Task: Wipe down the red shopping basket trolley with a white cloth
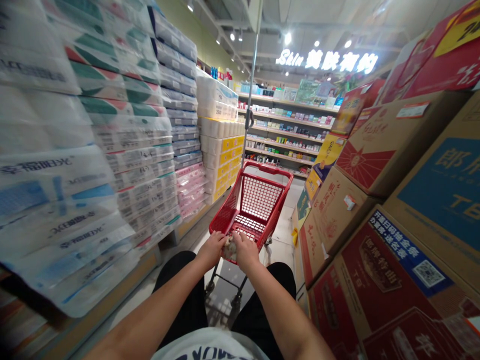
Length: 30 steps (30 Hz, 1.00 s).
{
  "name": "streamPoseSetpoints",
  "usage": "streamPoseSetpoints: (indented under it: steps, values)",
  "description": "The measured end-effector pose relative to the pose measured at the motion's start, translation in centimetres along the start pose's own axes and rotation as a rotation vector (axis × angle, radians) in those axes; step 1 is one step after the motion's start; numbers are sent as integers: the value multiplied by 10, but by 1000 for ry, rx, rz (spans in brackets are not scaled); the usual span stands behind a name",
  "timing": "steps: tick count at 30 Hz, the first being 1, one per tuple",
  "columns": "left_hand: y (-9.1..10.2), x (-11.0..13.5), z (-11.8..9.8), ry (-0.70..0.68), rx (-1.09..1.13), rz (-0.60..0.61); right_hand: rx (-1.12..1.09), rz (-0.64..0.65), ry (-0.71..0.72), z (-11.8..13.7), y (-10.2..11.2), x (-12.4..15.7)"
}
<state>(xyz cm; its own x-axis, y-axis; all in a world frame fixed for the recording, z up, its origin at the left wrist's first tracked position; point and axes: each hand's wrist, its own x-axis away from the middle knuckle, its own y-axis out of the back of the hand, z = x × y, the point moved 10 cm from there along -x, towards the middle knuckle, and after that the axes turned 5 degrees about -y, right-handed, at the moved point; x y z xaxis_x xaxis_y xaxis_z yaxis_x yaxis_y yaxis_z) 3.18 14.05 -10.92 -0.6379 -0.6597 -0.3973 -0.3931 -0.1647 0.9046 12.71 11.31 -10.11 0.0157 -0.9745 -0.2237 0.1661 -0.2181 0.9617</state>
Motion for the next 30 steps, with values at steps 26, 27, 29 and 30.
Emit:
streamPoseSetpoints:
  steps: [26, 27, 29, 30]
  values:
    - [3, 2, 2, -13, -6, -40, 51, -142, 191, -2, 2, 16]
    - [4, 2, 2, -14, -7, -38, 67, -110, 175, -2, 0, 15]
    - [5, 2, 2, -15, -3, -35, 101, -33, 146, -3, -4, 10]
    - [6, 3, 2, -14, 2, -34, 115, 8, 135, -3, -5, 8]
